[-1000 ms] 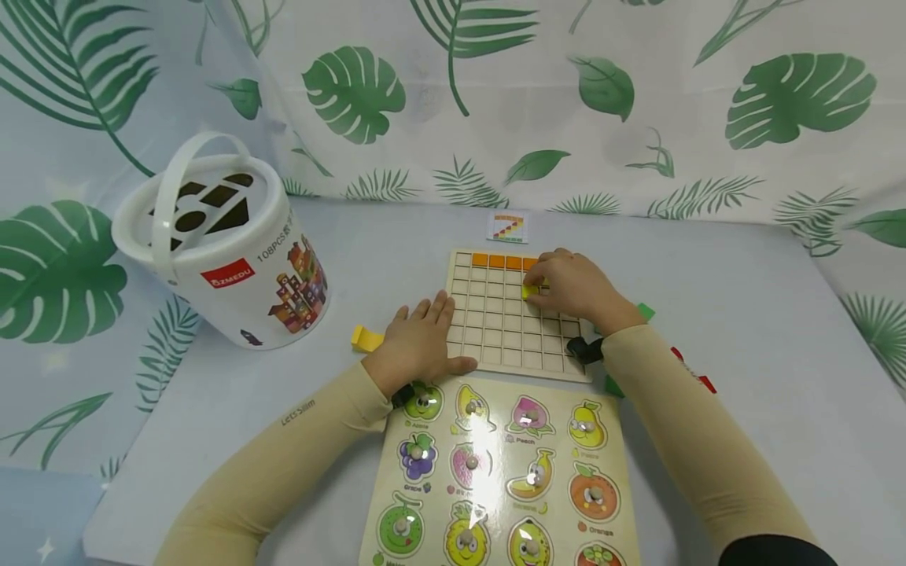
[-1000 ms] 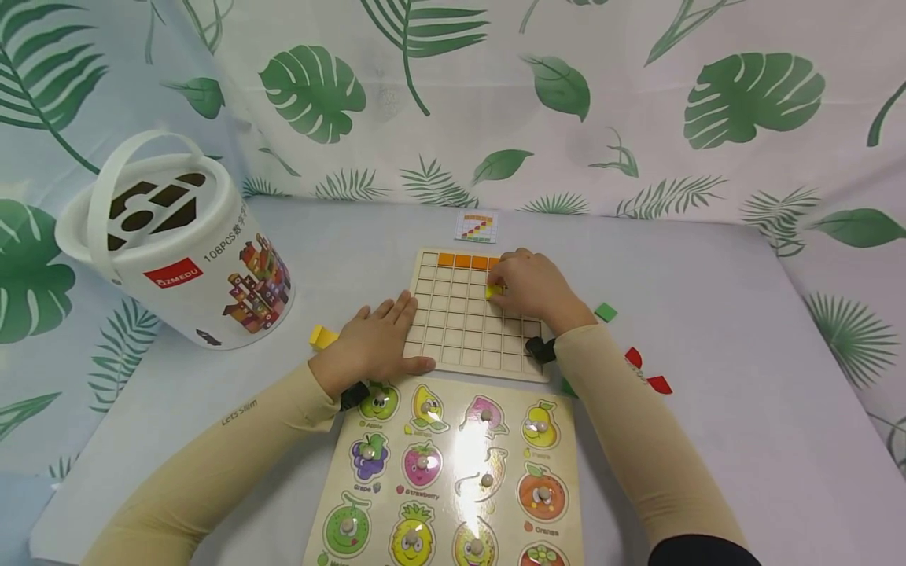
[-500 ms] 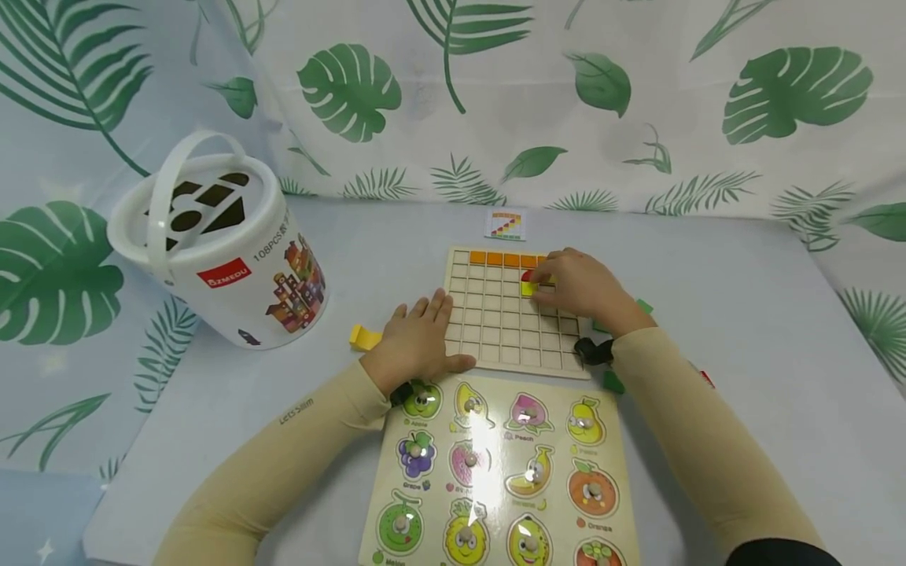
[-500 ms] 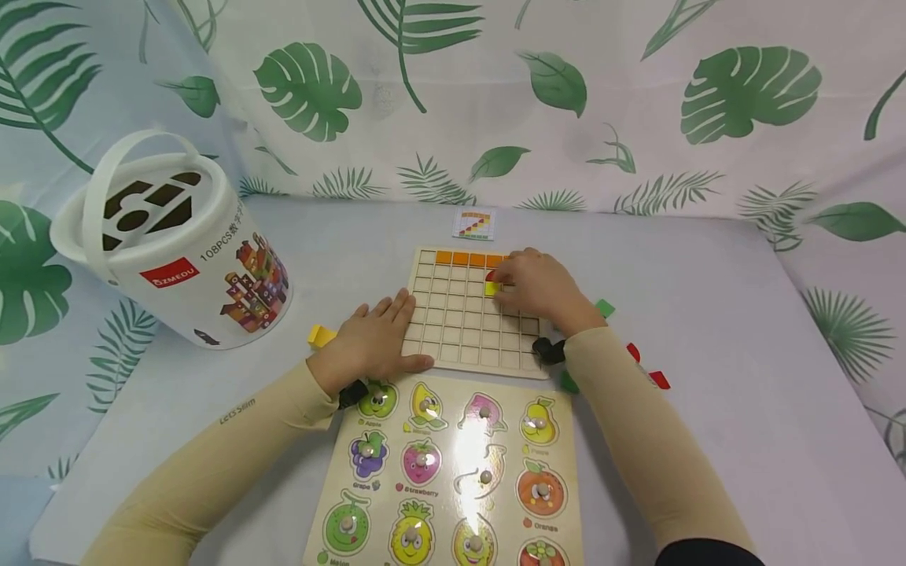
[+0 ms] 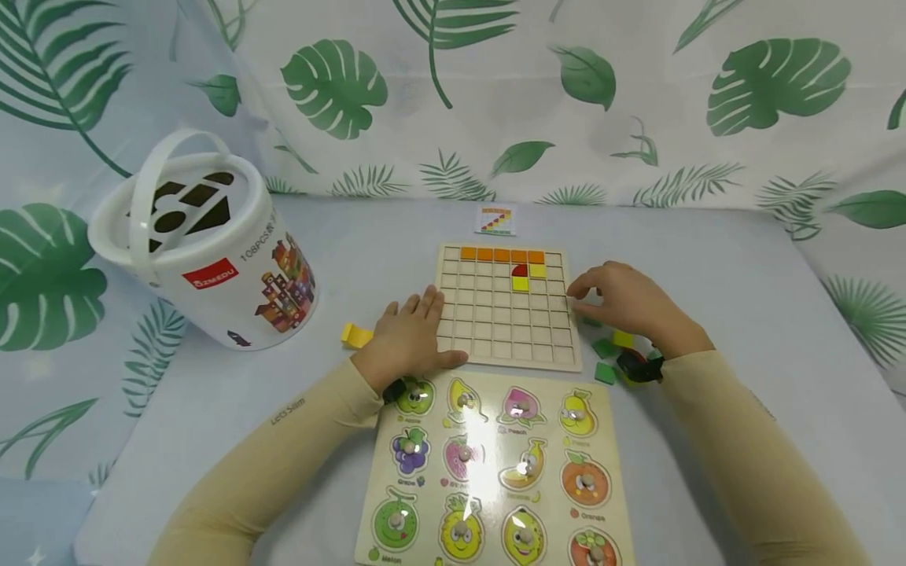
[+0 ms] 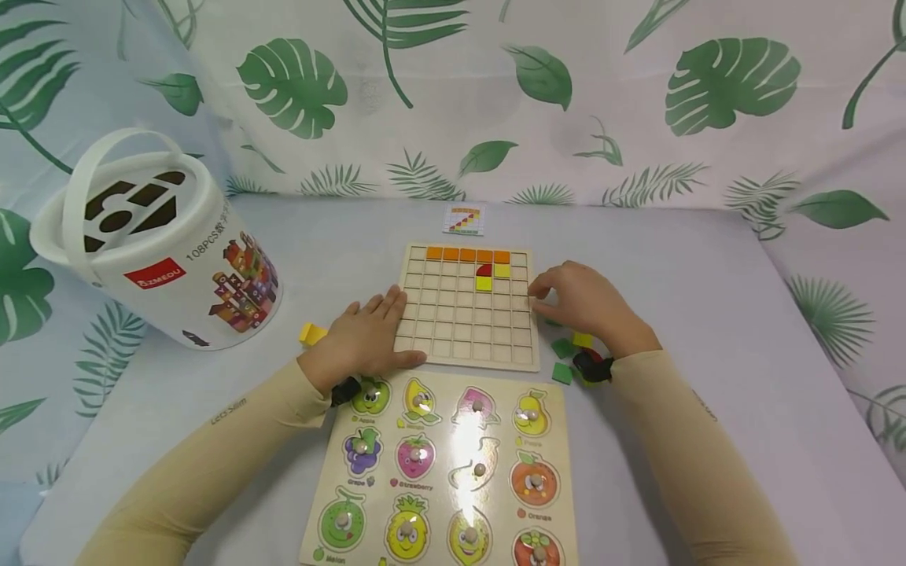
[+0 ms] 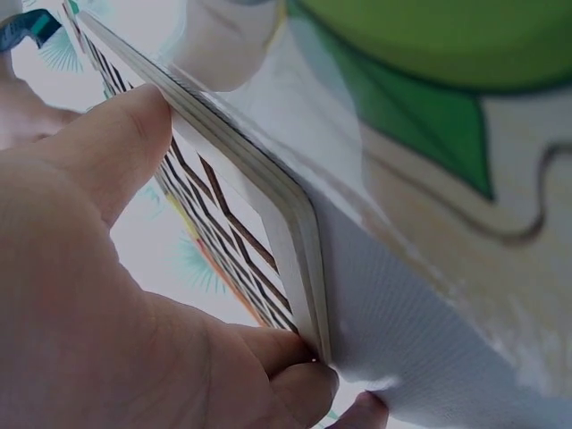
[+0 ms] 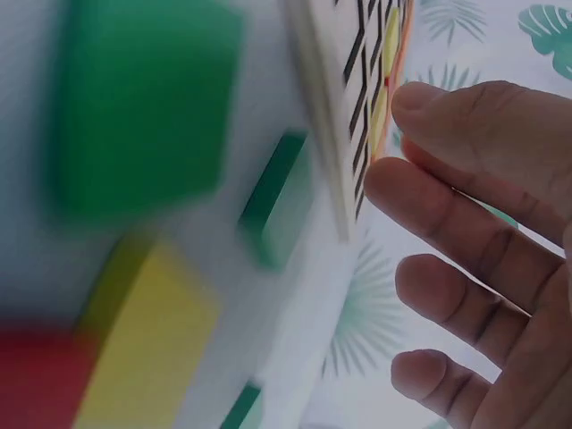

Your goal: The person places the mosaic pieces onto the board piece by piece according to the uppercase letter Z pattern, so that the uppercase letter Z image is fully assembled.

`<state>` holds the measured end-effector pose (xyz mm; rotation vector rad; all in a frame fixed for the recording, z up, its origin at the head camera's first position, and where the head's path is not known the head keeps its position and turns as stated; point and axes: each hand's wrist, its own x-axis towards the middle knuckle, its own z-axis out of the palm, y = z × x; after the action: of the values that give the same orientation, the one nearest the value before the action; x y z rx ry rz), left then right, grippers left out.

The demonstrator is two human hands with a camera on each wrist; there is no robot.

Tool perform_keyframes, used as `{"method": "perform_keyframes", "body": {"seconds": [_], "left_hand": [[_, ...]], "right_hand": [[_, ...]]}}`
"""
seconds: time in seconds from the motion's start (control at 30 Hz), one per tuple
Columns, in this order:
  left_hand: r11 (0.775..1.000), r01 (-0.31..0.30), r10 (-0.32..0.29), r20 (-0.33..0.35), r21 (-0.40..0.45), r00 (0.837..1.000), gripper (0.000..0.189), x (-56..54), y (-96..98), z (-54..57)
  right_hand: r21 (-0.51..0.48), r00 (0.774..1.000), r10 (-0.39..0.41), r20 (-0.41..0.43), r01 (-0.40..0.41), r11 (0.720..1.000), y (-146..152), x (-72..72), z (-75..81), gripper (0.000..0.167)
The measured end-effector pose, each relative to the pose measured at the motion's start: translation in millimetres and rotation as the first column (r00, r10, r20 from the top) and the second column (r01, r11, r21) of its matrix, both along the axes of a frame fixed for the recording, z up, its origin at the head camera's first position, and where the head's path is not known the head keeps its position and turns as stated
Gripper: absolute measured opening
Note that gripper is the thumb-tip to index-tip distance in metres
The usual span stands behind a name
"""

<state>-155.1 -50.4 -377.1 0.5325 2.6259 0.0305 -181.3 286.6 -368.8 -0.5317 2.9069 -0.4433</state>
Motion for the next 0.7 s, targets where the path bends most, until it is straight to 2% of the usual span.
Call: {"method": "perform_keyframes", "body": {"seconds": [0.17, 0.33, 0.7], "left_hand": [[1.0, 0.005, -0.005, 0.002, -0.007, 1.0, 0.111, -0.6, 0.5, 0.0], [1.0, 0.005, -0.005, 0.007, -0.007, 1.0, 0.111, -0.6, 0.9, 0.2], [1.0, 0.005, -0.005, -0.007, -0.007, 1.0, 0.111, 0.9, 1.7, 0.4]], "right_hand": [[0.028, 1.0, -0.007, 0.001, 0.007, 1.0, 18.8, 16.9, 0.5, 0.023], [0.05, 0.997, -0.062, 0.04, 0.06, 0.997, 34.5, 31.6, -1.0, 0.024], [0.087, 0.989, -0.14, 0.046, 0.136, 0.987, 72.3, 55.0, -2.1, 0.022]]}}
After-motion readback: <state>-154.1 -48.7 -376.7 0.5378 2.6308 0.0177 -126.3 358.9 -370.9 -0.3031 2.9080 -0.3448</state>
